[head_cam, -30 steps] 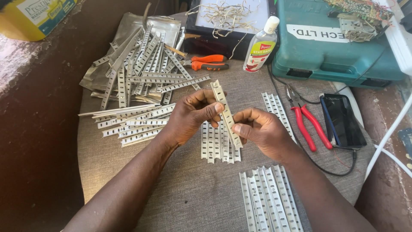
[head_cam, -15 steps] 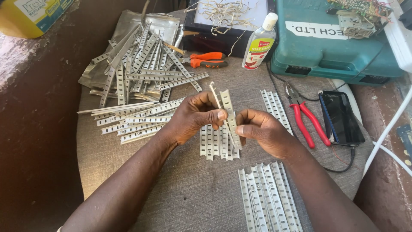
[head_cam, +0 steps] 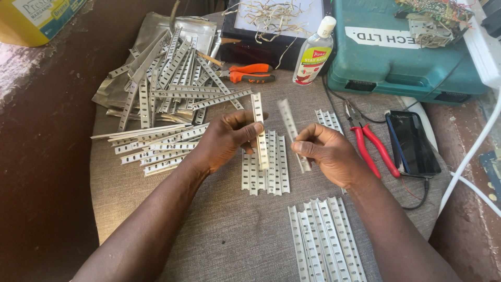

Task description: The person uses pliers to cut a long perforated metal strip into shorter segments, then arranges the pieces into neat rows on the table. The person repeatedly picks up, aligns, and stacks the metal strips by hand.

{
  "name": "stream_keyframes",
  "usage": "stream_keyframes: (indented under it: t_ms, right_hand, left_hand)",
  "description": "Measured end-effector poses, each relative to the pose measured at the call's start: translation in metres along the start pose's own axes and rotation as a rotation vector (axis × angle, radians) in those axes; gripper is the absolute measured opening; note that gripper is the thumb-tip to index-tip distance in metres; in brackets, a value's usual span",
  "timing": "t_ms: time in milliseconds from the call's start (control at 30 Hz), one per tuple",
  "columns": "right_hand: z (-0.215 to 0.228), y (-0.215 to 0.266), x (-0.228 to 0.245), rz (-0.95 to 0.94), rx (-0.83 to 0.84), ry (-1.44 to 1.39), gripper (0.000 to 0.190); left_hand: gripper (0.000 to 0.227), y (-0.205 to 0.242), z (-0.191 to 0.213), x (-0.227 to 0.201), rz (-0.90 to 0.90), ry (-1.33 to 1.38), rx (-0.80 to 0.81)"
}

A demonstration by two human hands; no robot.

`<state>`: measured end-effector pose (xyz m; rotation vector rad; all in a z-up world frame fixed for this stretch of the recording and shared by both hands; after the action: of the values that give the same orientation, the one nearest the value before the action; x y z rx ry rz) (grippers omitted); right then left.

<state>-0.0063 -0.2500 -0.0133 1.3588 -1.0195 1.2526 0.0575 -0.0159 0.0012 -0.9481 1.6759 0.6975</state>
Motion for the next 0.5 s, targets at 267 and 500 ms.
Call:
stream_keyframes:
  t_ms: [267, 500]
  right_hand:
    - [-0.002, 0.002, 0.001, -0.060, -0.019, 0.093, 0.026]
    - [-0.022, 0.004, 0.011, -0.094, 0.056, 0.105, 0.059]
  left_hand:
    - [0.048, 0.010, -0.006, -0.010, 0.043, -0.127, -0.004]
    - [0.081, 0.014, -0.020, -0.017, 0.049, -0.161, 0.019]
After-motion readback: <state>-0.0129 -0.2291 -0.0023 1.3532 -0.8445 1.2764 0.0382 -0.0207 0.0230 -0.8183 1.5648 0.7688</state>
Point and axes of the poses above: each hand's wrist, its own y-axis away from the middle knuckle, its own z-axis out of the back of the hand, x = y × z, the point moved 5 cm from there along -y, towards the middle knuckle, and after that the axes turned 7 degrees about y, right-handed, at the moved point
